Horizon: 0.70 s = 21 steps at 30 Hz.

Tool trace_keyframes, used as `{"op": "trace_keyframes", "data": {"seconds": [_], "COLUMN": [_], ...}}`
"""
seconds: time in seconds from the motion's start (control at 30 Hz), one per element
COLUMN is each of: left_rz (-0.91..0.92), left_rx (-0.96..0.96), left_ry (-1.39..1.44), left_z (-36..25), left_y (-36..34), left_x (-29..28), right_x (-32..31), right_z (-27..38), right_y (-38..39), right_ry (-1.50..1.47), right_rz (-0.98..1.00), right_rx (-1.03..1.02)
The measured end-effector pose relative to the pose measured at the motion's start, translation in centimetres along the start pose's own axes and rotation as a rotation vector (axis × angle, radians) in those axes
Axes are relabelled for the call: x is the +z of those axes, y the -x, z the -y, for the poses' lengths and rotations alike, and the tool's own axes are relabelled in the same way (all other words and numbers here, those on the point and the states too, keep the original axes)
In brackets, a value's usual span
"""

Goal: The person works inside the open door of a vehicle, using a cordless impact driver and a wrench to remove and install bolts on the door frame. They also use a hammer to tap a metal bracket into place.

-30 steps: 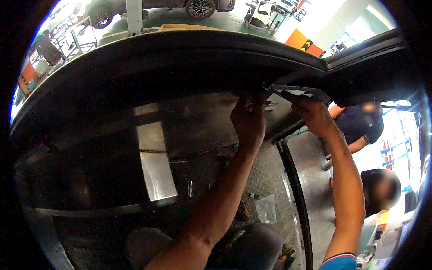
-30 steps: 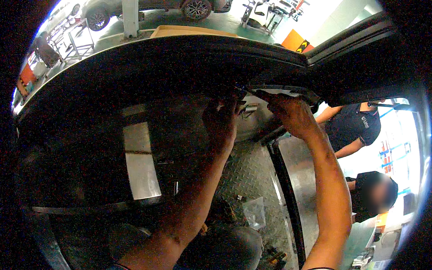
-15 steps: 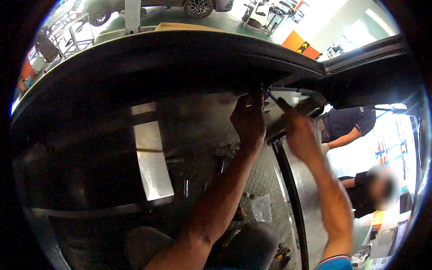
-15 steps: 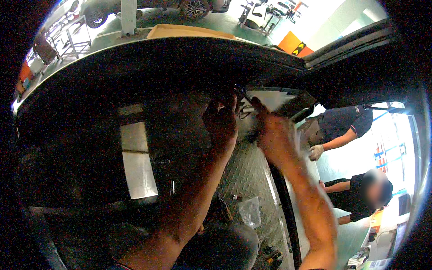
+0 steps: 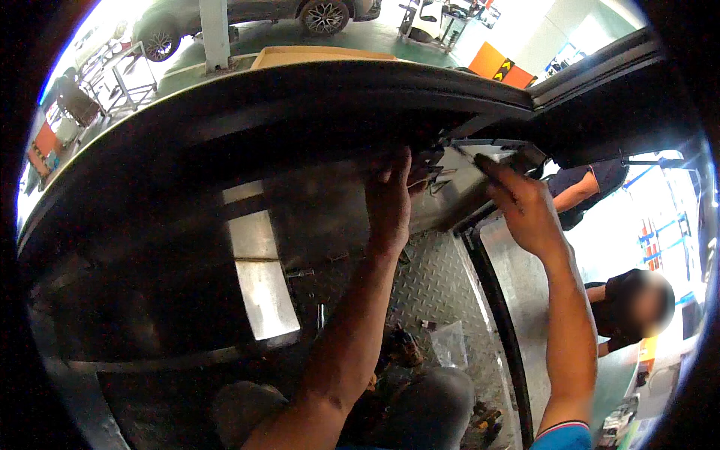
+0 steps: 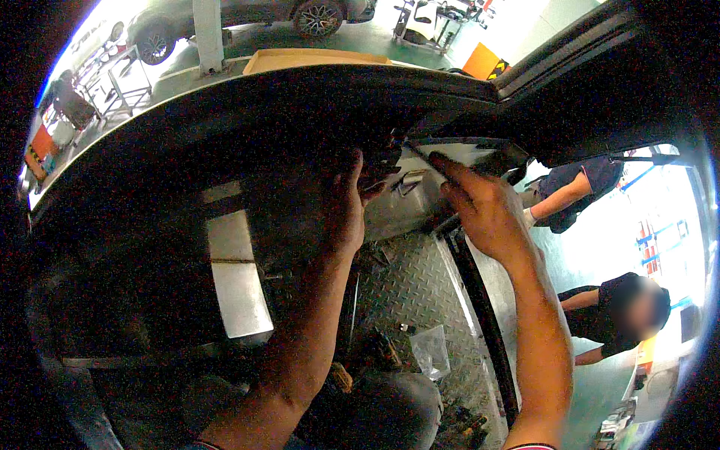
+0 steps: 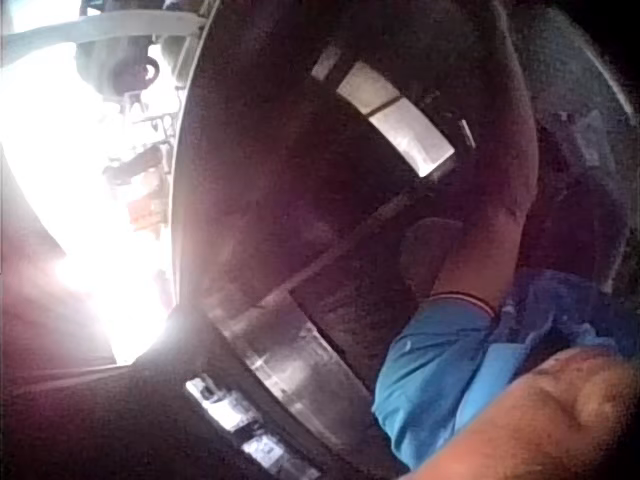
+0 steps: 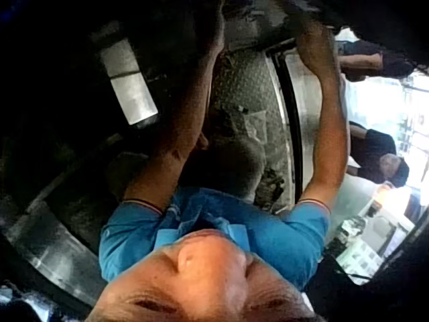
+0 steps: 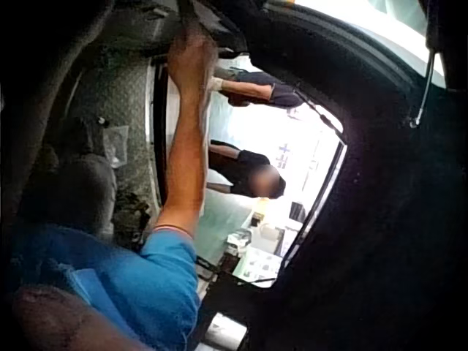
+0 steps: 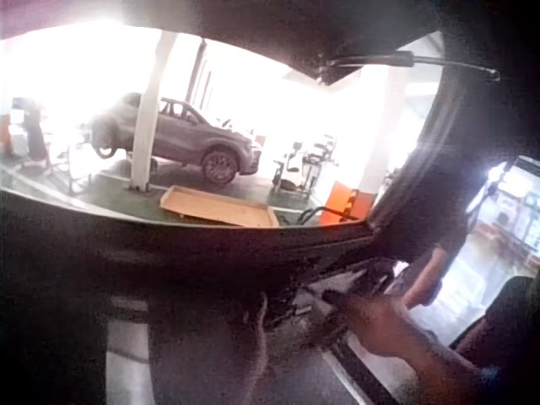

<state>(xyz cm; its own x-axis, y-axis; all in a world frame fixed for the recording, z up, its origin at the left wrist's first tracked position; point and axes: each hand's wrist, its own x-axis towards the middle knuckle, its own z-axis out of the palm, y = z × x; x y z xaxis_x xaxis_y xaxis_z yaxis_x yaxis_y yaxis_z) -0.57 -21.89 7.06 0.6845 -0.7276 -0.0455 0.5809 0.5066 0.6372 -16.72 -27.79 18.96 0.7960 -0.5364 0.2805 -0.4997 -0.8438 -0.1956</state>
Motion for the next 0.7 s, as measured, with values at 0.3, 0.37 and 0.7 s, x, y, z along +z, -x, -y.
{"op": "trace_keyframes", "data": {"seconds": [0.3, 0.37, 0.7], "left_rz": [0.062, 0.084, -0.065], "left_rx": [0.122, 0.153, 0.426], "left_ry": [-0.075, -0.095, -0.511], "left_z": [0.4, 1.0, 1.8], "left_y": [-0.7, -1.0, -1.7], "left_x": [-1.1, -1.1, -0.2], "right_x": [1.5, 1.5, 1.3], "right_z": [-5.5, -7.0, -5.6], "right_y": [-3.8, -4.8, -4.7], "right_ry": [0.225, 0.337, 0.397], "right_rz": [0.113, 0.164, 0.169], "right_rx": [-0.274, -0.283, -0.209]}}
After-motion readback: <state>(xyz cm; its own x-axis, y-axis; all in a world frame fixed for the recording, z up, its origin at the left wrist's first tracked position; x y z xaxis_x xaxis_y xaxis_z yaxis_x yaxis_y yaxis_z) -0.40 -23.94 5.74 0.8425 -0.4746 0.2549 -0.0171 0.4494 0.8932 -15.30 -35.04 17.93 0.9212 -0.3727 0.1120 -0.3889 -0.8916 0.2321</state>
